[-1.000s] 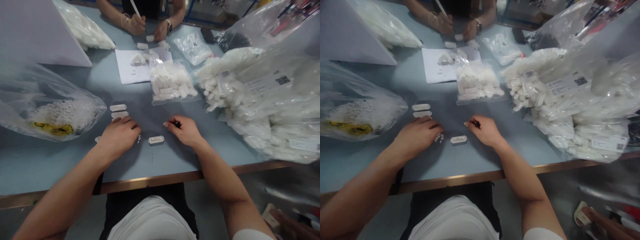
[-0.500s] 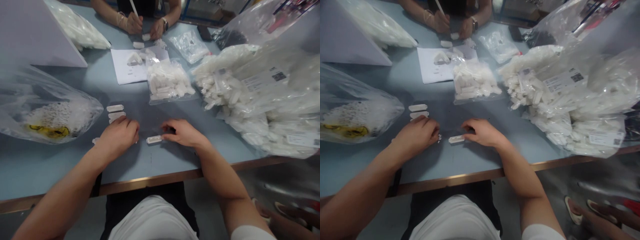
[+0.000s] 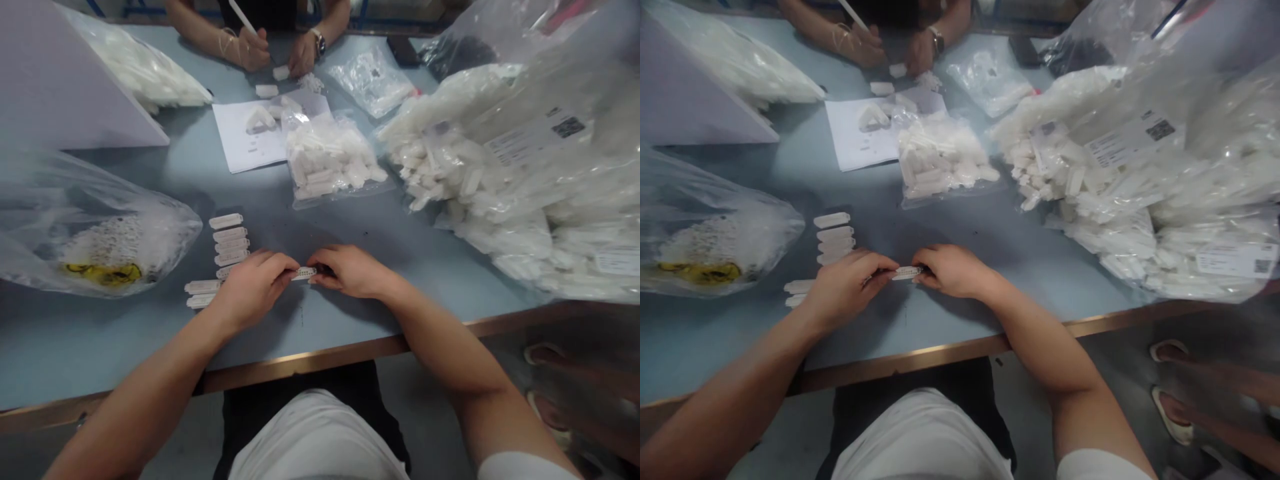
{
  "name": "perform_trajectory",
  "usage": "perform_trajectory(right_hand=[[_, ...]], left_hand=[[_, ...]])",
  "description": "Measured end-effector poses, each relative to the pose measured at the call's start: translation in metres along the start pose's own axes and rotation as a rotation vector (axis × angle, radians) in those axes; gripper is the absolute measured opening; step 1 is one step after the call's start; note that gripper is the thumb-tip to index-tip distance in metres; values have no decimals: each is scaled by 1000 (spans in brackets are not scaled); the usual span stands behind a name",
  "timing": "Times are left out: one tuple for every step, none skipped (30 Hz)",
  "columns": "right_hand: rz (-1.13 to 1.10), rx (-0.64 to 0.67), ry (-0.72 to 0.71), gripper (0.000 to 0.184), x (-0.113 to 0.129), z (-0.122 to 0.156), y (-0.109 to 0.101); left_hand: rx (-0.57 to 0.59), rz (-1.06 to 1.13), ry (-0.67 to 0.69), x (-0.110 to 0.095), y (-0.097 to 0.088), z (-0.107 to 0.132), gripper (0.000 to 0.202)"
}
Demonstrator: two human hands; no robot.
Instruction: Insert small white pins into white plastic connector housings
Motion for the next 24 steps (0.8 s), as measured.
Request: perform_trajectory(right_hand=[[8, -4, 2, 18, 0, 0, 0], [15, -6, 3, 18, 0, 0, 0], [20, -7, 3, 18, 0, 0, 1], [25, -7, 2, 18, 0, 1, 1], [30, -8, 0, 19, 0, 1, 2], [34, -8, -2, 19, 0, 1, 2], [37, -7, -4, 19, 0, 1, 2], [40, -6, -5, 19, 0, 1, 2], [43, -4, -4, 19, 1, 1, 2], [46, -3, -1, 19, 1, 1, 2], [50, 0, 2, 18, 1, 1, 2], [54, 0, 6, 18, 1, 1, 2], [57, -1, 7, 17, 1, 1, 1], [59, -2, 7, 17, 2, 1, 1], [61, -3, 7, 17, 2, 1, 1], [62, -4, 6, 17, 2, 1, 0], [63, -4, 7, 18, 2, 1, 0], [66, -3, 8, 18, 2, 1, 0], [68, 0, 10, 18, 2, 1, 0], [69, 4, 12, 18, 2, 1, 0], [69, 7, 14, 18, 2, 1, 1], [70, 7, 15, 17, 3, 1, 1], [71, 5, 13, 17, 3, 1, 0], [72, 1, 10, 17, 3, 1, 0]], left_hand=[[4, -7, -3, 0, 1, 0, 22], [3, -12, 2, 0, 2, 0, 22], [0, -18, 10, -1, 2, 0, 21], [-5, -28, 16, -2, 3, 0, 21], [-11, -42, 22, -3, 3, 1, 21], [-22, -60, 30, -4, 3, 1, 22], [-33, -80, 40, -5, 3, 1, 22], [-48, -100, 54, -6, 3, 1, 23], [-65, -117, 71, -8, 3, 2, 23], [-82, -129, 89, -9, 3, 2, 23], [-99, -136, 103, -10, 3, 2, 23], [-116, -139, 109, -10, 3, 2, 23], [-132, -139, 109, -10, 3, 1, 22], [-144, -139, 108, -10, 3, 0, 21], [-146, -139, 105, -10, 4, -1, 21], [-138, -141, 102, -10, 5, -2, 21], [-124, -145, 100, -10, 6, -3, 20], [-107, -150, 99, -10, 8, -4, 21], [-91, -154, 100, -10, 9, -4, 21], [-81, -156, 101, -10, 10, -5, 21], [-77, -156, 103, -10, 10, -5, 21], [-79, -156, 107, -10, 9, -5, 21], [-80, -154, 112, -10, 9, -4, 21], [-77, -153, 118, -10, 9, -4, 21]])
Point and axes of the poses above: each hand's wrist, its own z-axis away from the middle knuckle, its own y-axis out of the palm, x = y × z, the point moved 7 cm from there along -z, towards the middle knuckle, and after that the axes turned 2 degrees about -z, right-handed, at the moved point
